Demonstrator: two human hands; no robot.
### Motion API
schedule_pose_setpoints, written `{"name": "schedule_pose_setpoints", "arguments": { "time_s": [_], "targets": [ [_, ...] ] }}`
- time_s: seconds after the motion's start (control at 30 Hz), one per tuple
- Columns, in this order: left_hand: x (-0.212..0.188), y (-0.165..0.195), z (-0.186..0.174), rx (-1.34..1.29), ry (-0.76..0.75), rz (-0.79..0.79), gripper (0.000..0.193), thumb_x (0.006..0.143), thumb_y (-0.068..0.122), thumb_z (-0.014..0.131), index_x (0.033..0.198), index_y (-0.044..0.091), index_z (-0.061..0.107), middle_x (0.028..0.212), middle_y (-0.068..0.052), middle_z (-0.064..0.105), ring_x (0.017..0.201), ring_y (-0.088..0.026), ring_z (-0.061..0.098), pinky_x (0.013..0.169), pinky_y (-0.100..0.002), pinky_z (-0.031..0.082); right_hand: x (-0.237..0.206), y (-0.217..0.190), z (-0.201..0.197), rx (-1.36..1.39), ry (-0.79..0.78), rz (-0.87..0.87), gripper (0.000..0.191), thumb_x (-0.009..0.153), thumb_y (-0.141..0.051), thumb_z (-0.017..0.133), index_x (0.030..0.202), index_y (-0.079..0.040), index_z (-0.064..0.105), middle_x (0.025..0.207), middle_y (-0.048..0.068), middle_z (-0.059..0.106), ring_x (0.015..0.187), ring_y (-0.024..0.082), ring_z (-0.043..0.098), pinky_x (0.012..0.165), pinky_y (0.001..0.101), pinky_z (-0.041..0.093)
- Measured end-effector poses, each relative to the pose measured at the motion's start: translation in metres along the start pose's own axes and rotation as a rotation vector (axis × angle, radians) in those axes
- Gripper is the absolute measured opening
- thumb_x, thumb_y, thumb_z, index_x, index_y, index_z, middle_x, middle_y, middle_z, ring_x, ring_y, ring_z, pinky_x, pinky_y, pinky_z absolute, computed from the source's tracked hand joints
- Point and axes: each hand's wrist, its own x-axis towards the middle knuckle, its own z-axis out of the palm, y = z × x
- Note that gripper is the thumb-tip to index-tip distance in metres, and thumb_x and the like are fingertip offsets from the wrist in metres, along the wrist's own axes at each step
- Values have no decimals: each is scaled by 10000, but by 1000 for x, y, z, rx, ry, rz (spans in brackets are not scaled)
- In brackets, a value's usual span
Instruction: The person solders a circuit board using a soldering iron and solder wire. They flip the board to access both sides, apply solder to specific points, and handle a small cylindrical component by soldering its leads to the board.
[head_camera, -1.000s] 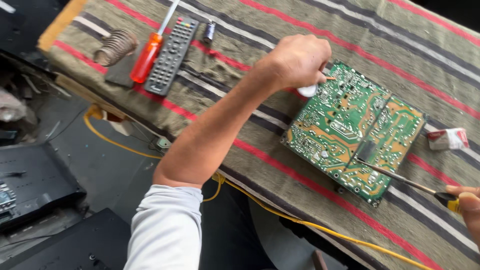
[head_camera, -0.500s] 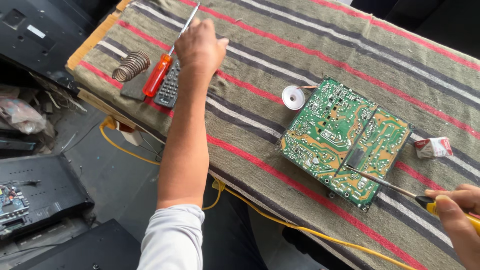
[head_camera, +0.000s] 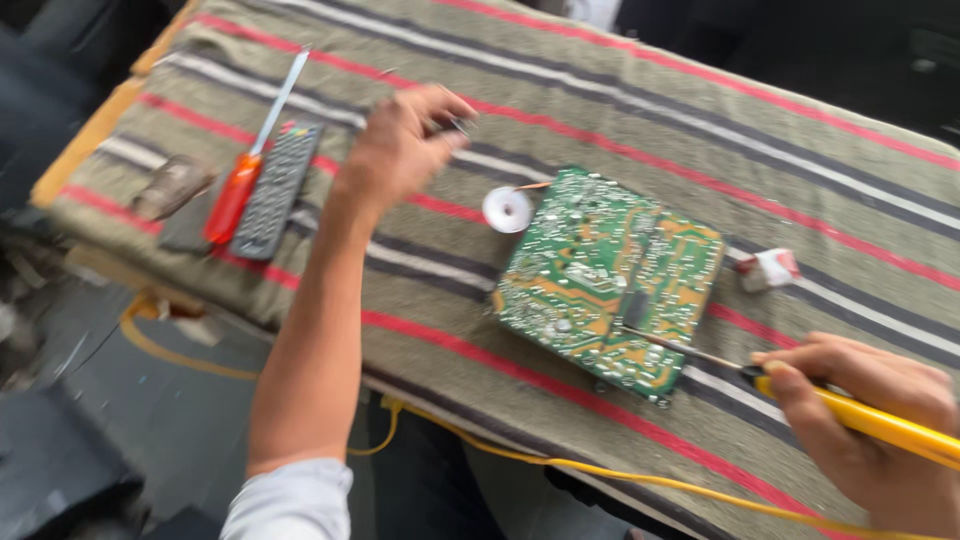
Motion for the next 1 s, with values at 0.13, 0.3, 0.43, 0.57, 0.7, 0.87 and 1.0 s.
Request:
{"name": "schedule_pose_setpoints", "arguments": {
  "time_s": [0.13,0.3,0.43,0.57,0.7,0.87,1.0],
  "targets": [
    [3,55,58,-61,-252,130,299,897,121,743,1189,71,700,978,-64,776,859,-151,746,771,-307,607,10,-7,0,75,70,-186,133,882,-134,695,860,-5,720,734,90,721,578,122,605,520,257,477],
    [15,97,104,53,-269,287,197,878,133,800,1038,36,739,957,-100,753,906,-199,695,827,-375,560,4,-2,-6,284,323,-30,188,970,-124,695,1013,54,739,751,106,694,585,123,616,554,242,487],
    [19,100,120,12,-386,322,163,901,139,785,1032,53,741,946,-90,759,891,-212,691,806,-356,582,6,10,-9,346,446,-132,220,1096,-155,691,1115,64,693,917,136,723,747,137,729,710,231,597],
    [15,90,125,-140,-424,298,196,894,111,748,1080,56,732,1009,-70,754,900,-154,741,819,-293,642,13,16,1,395,427,-155,233,1067,-175,695,1117,53,696,930,175,728,741,163,739,699,251,621],
    [12,84,121,-179,-404,341,232,880,105,770,1100,42,734,983,-78,754,896,-160,743,830,-303,630,17,15,5,391,402,-170,240,1065,-191,695,1115,43,703,905,169,732,723,169,748,691,254,621],
    [11,87,116,-177,-413,347,218,885,104,769,1095,55,733,984,-68,753,906,-159,744,844,-305,628,21,12,9,389,400,-163,248,1046,-191,695,1095,52,697,902,175,727,713,180,743,668,260,627],
    [10,88,115,-142,-416,351,193,888,120,769,1070,66,733,963,-57,746,899,-165,733,842,-316,620,22,10,11,386,399,-153,234,1043,-173,693,1082,58,696,899,177,728,708,183,742,657,259,627]
  ]
}}
